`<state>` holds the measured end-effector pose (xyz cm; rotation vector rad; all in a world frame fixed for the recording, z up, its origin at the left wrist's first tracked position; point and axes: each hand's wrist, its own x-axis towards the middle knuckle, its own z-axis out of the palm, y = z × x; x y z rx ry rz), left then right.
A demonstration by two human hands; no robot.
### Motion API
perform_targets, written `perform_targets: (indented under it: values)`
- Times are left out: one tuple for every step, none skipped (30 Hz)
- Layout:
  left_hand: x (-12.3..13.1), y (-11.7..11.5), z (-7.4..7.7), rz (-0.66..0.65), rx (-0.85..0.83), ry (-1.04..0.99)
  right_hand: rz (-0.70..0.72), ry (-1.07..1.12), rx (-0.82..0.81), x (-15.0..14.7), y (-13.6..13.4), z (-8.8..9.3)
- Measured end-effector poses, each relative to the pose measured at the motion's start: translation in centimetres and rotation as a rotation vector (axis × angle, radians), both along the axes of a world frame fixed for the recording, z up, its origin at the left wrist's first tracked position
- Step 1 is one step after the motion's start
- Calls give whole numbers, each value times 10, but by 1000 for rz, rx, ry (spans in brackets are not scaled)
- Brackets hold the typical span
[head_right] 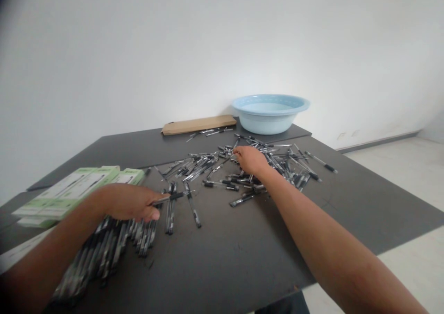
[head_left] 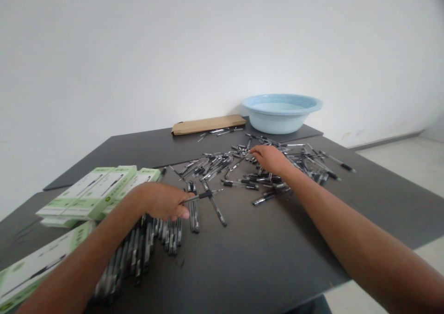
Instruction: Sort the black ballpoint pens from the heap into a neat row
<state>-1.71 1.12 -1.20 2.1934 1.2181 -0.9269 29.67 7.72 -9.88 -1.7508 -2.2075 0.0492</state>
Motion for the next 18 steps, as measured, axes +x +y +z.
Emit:
perform_targets:
  values:
    - [0,-1,1,-10,6,-3,-4,-26,-6,1,4,-3]
    - [0,-1,2,-19,12,-3,-3,-46,-11,-1,7,-5]
    - [0,-2,2,-24,17,-1,-1,-60,-15,-3,10,-7]
    - [0,-2,3,-25,22,3,1,-78,-20,-7,11,-9]
    - [-1,-2,3,-23,28,8,1,-96,-28,-12,12,-11]
    - [-1,-3,3,-23,35,11,-2,-114,-37,-16,12,-13]
    - [-1,-3,3,-26,40,12,-9,-129,-45,-19,12,-14]
    - [-1,-3,2,-33,48,11,-21,-144,-52,-22,12,-16]
    - [-1,-3,2,-43,54,11,-37,-157,-58,-24,12,-17]
    - [-1,-4,2,-53,56,14,-55,-169,-63,-26,12,-18]
    - [-1,-4,2,-61,58,23,-71,-179,-68,-26,12,-19]
    - [0,-4,2,-69,62,31,-84,-188,-72,-26,12,-20]
    - [0,-5,2,-77,68,38,-91,-195,-76,-26,12,-21]
    - [0,-5,3,-84,73,42,-92,-201,-80,-25,12,-22]
    - [0,-5,3,-89,76,44,-90,-207,-83,-25,12,-22]
    - [0,-5,4,-95,81,44,-86,-212,-86,-24,13,-22]
    - [1,-6,5,-99,84,44,-82,-216,-90,-24,13,-23]
    - [1,-6,5,-103,86,45,-80,-220,-93,-23,13,-23]
